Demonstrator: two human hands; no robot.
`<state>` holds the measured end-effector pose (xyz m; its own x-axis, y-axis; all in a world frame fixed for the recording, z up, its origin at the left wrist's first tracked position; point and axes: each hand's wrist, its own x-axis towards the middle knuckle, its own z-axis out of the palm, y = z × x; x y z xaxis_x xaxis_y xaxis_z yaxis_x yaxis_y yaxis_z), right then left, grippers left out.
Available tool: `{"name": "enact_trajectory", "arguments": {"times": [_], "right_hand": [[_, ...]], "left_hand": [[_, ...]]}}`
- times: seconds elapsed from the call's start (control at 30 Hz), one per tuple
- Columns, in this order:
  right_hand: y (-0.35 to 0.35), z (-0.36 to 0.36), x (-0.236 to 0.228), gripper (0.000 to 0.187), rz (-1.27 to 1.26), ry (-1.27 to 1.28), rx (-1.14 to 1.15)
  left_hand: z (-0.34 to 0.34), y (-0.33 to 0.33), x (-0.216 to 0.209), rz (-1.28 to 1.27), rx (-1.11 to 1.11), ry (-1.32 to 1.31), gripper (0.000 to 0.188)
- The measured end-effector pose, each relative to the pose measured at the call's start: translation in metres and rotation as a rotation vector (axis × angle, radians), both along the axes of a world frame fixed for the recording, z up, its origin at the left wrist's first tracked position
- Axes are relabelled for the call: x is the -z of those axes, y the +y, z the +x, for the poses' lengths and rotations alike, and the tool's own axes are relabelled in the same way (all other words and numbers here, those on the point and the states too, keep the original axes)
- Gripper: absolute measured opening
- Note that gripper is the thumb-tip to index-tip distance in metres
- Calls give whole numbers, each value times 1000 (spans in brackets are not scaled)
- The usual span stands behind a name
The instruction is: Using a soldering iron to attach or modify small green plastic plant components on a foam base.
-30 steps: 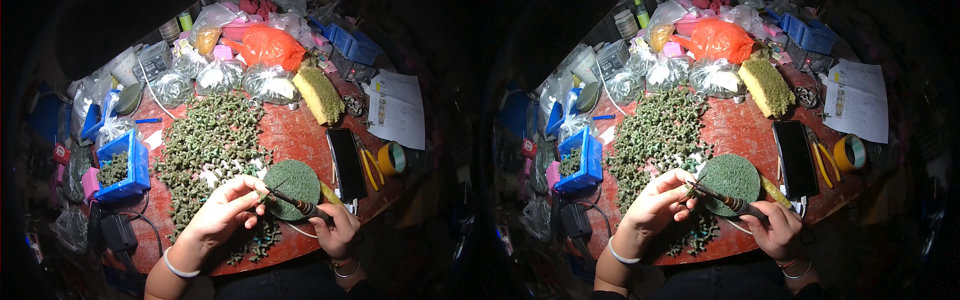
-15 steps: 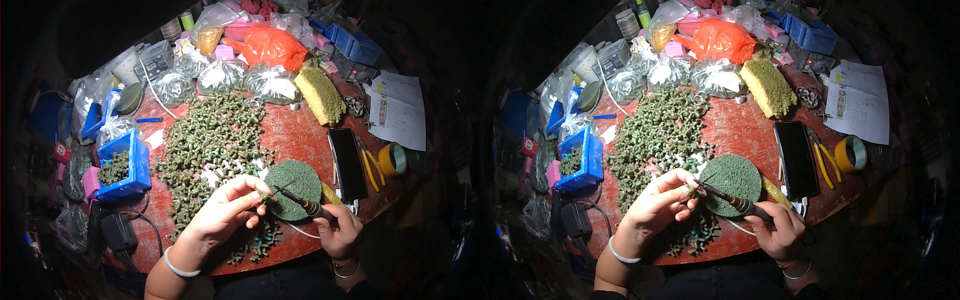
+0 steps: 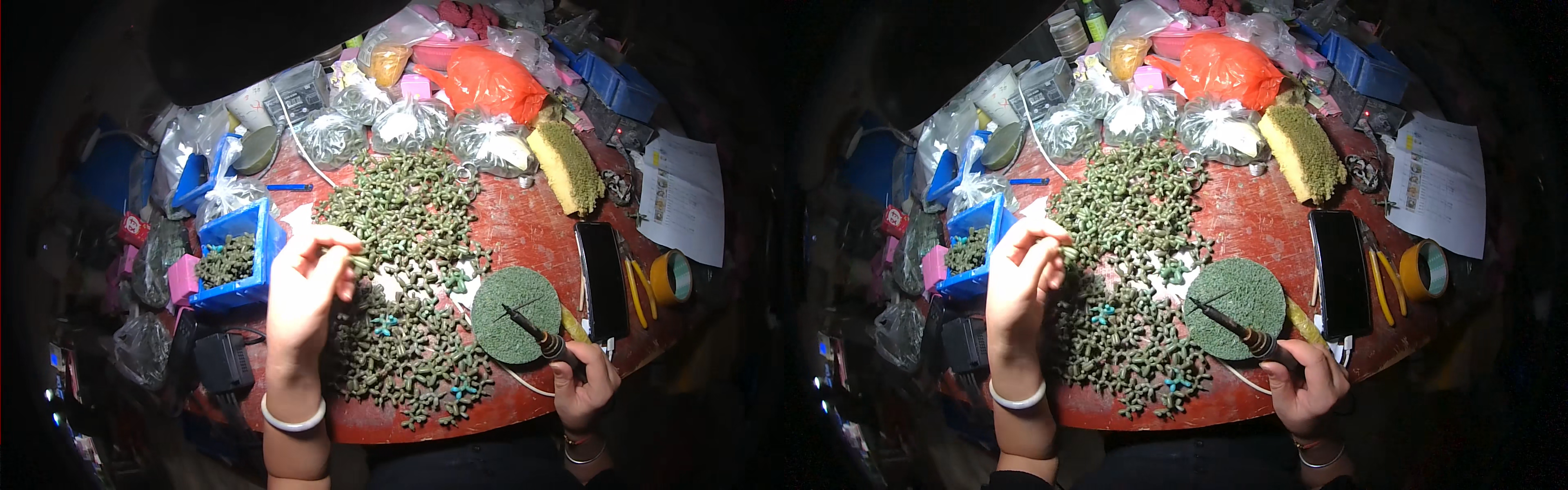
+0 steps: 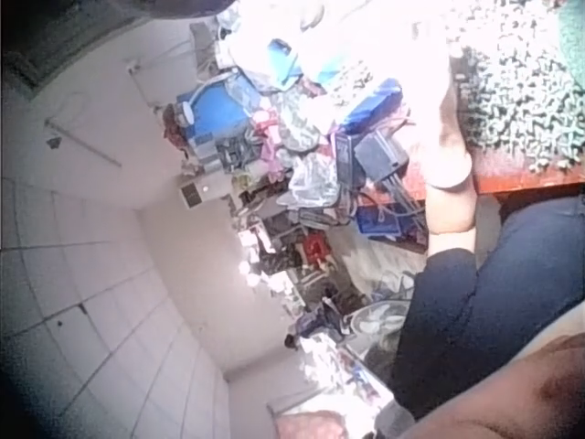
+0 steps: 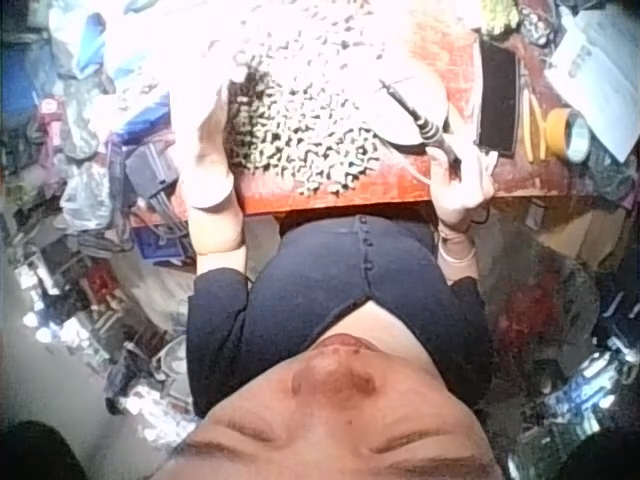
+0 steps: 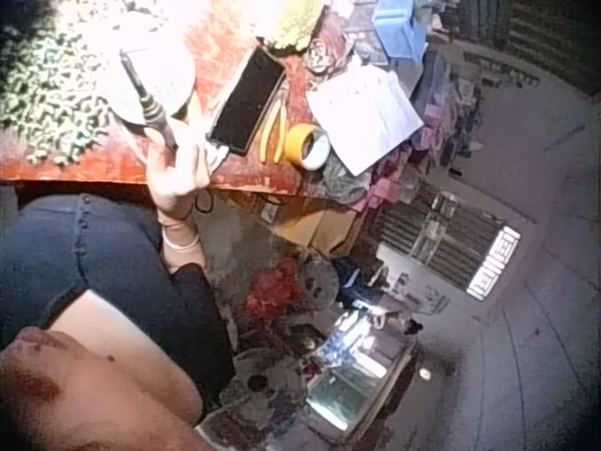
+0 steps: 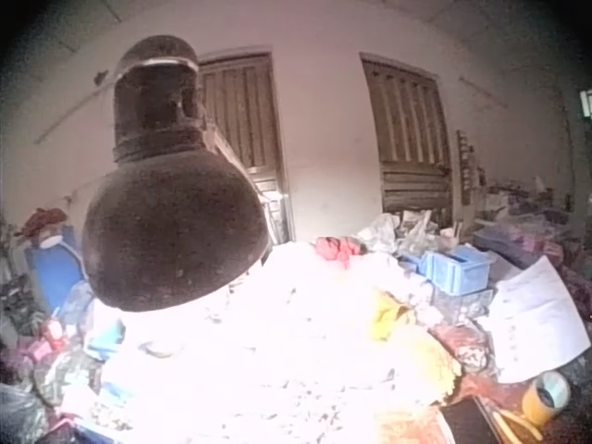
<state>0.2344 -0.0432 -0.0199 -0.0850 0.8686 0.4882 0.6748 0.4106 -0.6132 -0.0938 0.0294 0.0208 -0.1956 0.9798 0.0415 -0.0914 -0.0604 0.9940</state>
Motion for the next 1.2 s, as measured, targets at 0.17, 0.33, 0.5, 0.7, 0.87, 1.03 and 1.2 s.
{"name": "enact_trajectory", "arguments": {"times": [0.17,0.33,0.5,0.7,0.87,1.03,1.2], "right_hand": [[1,1,-1,29,2,6,-14],[1,-2,-4,28,1,26,-31],[1,-2,-3,28,-9,21,-47],[0,0,-8,27,-4,15,-28],[5,9,-24,21,-62,-84,86],[9,25,-23,16,31,-220,174],[7,28,-25,17,-4,-273,206]], "left_hand": [[0,10,8,-62,-92,303,9],[12,7,16,121,-240,1016,11],[24,7,20,201,-204,1315,16],[27,5,20,219,-130,1331,16],[25,0,6,244,-97,1042,16],[41,-11,0,53,50,315,14],[81,-23,8,131,306,304,14]]}}
